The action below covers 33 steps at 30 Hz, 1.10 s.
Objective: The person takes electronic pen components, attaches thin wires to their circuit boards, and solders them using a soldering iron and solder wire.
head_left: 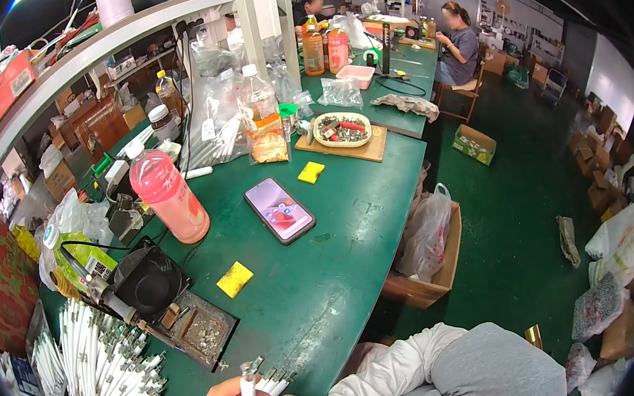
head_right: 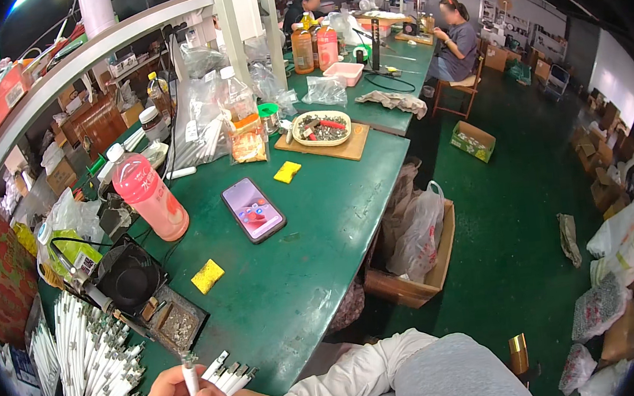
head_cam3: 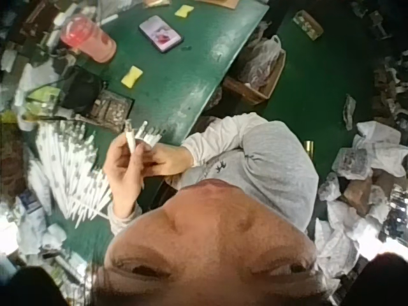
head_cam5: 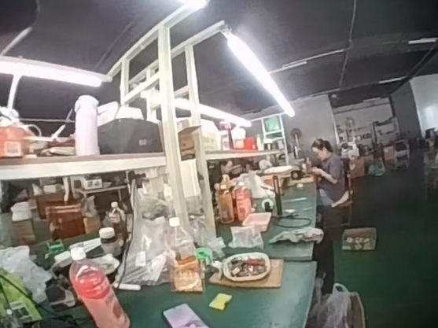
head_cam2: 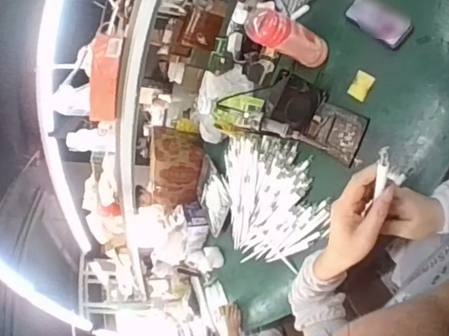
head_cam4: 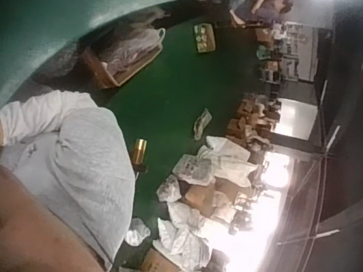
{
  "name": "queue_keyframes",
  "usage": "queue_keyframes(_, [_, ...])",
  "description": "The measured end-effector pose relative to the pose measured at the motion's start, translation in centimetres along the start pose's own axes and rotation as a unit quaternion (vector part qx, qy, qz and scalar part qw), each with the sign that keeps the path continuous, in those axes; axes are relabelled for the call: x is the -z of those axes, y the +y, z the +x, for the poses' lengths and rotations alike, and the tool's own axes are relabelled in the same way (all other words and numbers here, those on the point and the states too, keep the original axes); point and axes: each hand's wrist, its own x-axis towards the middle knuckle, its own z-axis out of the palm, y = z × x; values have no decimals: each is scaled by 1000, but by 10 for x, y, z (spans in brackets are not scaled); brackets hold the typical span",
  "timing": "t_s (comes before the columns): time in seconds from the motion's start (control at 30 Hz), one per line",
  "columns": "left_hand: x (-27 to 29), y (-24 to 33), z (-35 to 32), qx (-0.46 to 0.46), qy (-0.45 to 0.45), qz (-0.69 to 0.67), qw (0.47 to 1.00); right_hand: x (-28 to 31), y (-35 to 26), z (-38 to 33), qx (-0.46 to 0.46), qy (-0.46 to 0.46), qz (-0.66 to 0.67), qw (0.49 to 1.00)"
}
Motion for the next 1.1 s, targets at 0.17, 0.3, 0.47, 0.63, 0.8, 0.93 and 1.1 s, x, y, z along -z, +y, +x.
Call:
queue_keyframes(0.17, [5,22,-8,-31,74,129,988,22,-5,-29,-180,-77,20,980])
queue_keyframes(0.3, [15,11,1,0,62,270,961,32,1,-23,-148,-129,56,979])
queue_keyframes(0.47, [2,-26,20,-51,45,396,916,44,0,-18,-131,-164,48,977])
queue_keyframes(0.63, [20,-42,12,16,6,471,882,42,12,-14,-68,-207,120,969])
queue_keyframes(0.8, [26,-56,-8,46,-11,498,866,42,13,-14,-76,-287,112,948])
queue_keyframes(0.93, [5,-66,-4,-17,-23,486,874,49,2,-10,-53,-287,99,951])
queue_keyframes(1.1, [-5,-55,-17,-10,10,530,848,45,8,-21,-63,-291,76,952])
